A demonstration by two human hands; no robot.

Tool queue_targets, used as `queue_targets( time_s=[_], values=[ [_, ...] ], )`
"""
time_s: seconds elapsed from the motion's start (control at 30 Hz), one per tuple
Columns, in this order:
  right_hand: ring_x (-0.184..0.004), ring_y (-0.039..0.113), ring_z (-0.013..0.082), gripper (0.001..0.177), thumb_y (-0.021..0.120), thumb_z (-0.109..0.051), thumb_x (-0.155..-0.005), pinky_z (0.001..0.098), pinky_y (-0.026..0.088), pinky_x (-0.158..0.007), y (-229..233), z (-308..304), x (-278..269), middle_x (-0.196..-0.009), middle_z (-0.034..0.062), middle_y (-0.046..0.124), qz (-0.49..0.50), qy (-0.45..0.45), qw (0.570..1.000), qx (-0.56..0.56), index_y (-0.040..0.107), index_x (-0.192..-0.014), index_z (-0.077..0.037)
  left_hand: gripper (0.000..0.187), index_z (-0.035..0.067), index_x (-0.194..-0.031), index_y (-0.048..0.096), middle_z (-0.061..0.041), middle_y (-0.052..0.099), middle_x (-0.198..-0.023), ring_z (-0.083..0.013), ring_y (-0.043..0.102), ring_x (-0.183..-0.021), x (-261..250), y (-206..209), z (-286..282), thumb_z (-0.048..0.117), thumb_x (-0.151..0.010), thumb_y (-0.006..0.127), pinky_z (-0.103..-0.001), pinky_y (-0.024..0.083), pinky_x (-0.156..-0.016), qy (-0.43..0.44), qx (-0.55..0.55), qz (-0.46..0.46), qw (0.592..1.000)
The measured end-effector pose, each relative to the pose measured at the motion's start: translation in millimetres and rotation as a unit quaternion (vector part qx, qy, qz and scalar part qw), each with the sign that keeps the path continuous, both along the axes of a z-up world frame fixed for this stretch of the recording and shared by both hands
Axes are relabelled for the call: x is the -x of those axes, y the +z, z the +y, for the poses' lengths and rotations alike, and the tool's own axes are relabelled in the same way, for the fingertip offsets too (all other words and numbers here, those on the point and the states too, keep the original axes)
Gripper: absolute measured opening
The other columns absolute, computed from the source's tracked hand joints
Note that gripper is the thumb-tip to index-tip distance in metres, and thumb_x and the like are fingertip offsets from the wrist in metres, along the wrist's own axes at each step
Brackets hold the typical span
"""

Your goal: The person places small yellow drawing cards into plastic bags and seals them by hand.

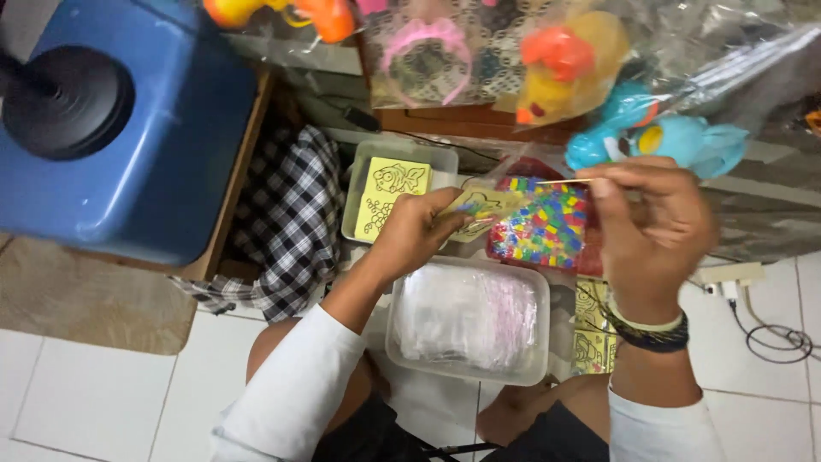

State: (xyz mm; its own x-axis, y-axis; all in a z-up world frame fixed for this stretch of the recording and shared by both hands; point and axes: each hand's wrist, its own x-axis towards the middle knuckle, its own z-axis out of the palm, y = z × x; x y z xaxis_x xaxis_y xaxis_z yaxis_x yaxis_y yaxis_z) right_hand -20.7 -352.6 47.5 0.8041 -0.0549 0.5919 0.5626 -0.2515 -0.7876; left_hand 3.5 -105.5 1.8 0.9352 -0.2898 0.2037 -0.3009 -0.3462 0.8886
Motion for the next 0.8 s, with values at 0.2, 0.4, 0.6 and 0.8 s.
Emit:
queue_targets(
  time_s=[0.2,0.4,0.6,0.8],
  values=[
    [-0.117,0.052,0.0202,0.017,0.071,0.014,-0.095,0.0273,0.05,-0.086,-3,2,-5,-0.114,0.0151,0.058,0.043,0.01,0.999,0.029,0.064,-0.106,0.005,0.008,-0.001,-0.093,0.072,-0.001,0.063,-0.062,-0.0117,0.048,-0.05,-4,-3,-11,0.004,-0.088,0.073,-0.028,0.042,-0.049,-0.028,-0.005,0.002,1.0],
    [-0.114,0.055,0.026,0.016,0.08,0.001,-0.087,0.0368,0.044,-0.101,-2,5,-8,-0.122,0.0164,0.059,0.04,-0.017,0.988,0.146,0.074,-0.102,-0.001,0.008,0.002,-0.085,0.069,0.001,0.057,-0.06,-0.0108,0.043,-0.051,-6,-8,-14,0.006,-0.088,0.075,-0.028,0.038,-0.048,-0.045,-0.026,0.026,0.998],
    [-0.123,0.054,0.0266,0.003,0.078,-0.02,-0.095,0.0448,0.03,-0.106,-23,7,-20,-0.106,-0.0016,0.071,-0.022,0.005,0.977,0.212,0.078,-0.098,-0.019,0.009,0.007,-0.086,0.07,-0.007,0.063,-0.058,-0.009,0.048,-0.063,-3,-18,-16,0.007,-0.086,0.079,-0.029,0.043,-0.057,-0.063,0.045,0.029,0.997],
    [-0.127,0.047,0.0397,0.019,0.059,-0.015,-0.104,0.0535,0.026,-0.115,1,11,-15,-0.122,0.0185,0.065,-0.054,0.042,0.991,0.118,0.076,-0.103,-0.006,0.008,0.006,-0.087,0.071,0.001,0.066,-0.067,-0.0073,0.05,-0.068,1,-17,-22,0.006,-0.089,0.078,-0.025,0.045,-0.063,-0.069,0.135,0.096,0.984]
  ],
)
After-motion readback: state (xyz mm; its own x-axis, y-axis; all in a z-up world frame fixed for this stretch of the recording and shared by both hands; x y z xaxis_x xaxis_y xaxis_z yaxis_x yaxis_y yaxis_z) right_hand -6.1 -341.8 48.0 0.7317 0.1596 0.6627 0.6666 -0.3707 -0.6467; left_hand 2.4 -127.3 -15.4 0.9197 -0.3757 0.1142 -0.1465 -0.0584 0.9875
